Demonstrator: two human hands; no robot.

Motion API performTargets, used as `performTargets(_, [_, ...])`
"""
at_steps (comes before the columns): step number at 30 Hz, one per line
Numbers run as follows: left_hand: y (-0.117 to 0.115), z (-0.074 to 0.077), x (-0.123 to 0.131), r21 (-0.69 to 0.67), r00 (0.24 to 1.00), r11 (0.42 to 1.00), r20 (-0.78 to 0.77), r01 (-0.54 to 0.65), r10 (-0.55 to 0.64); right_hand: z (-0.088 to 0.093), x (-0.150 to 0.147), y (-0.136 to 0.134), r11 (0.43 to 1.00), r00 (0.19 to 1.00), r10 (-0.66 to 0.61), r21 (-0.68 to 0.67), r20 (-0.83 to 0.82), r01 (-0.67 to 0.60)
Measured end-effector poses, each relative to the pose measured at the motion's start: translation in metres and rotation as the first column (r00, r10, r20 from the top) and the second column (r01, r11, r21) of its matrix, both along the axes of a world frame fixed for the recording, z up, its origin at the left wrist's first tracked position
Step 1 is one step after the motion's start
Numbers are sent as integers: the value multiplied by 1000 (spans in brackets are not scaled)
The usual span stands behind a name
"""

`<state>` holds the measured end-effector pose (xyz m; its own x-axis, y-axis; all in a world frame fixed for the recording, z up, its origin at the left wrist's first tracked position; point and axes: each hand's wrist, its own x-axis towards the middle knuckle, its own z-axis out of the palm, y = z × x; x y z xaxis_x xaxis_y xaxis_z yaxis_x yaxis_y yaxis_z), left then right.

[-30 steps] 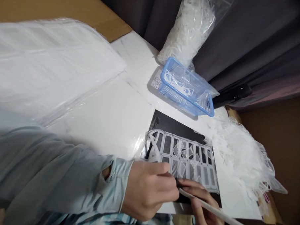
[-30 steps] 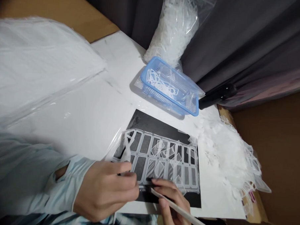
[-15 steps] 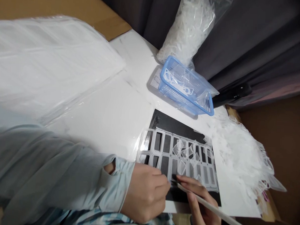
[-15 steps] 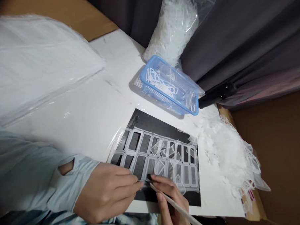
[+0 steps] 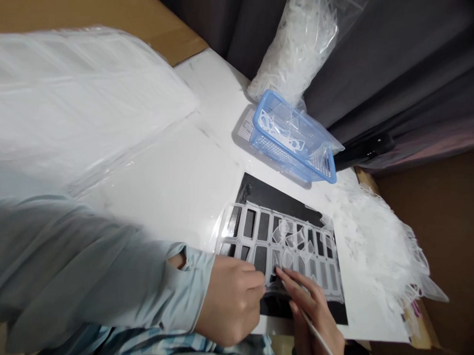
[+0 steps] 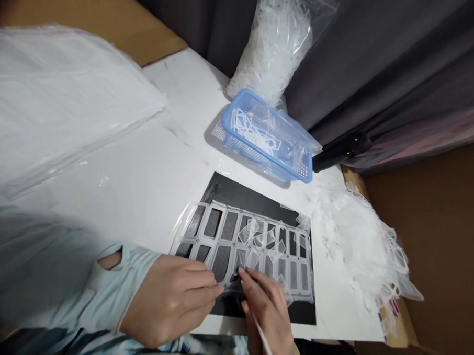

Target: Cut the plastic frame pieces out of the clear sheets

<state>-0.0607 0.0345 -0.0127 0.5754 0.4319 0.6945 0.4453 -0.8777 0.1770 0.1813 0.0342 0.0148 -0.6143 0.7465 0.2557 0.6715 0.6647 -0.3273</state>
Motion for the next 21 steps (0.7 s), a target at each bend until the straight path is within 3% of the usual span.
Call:
performTargets(3, [1, -1, 0, 22, 1000, 1000, 0, -6, 6, 0, 5, 5, 996, 996, -70, 48, -55, 72])
performTargets(5, [1, -2, 0, 46, 1000, 999, 1, -2, 2, 0, 11, 11, 974, 974, -173, 120, -145, 191])
performTargets(7, [1, -3, -1, 68, 1000, 998, -4, 5, -5, 0, 20, 19, 896, 911, -342, 212, -229, 390])
performTargets(9, [1, -2, -2, 82, 1000, 997, -10, 9, -8, 1, 28, 27, 776, 817, -497, 271, -293, 570])
performTargets(11, [2, 0, -3, 79, 1000, 997, -7, 15, -15, 1, 34, 31, 728, 759, -553, 243, -343, 641])
performTargets(15, [6, 5, -6, 37, 997, 996, 7, 80, -81, 2, 29, 27, 856, 799, -453, 58, -396, 514])
performTargets(21, [8, 7, -11, 43, 997, 997, -44, 70, -68, 4, 9, 10, 958, 859, -286, -117, -425, 261])
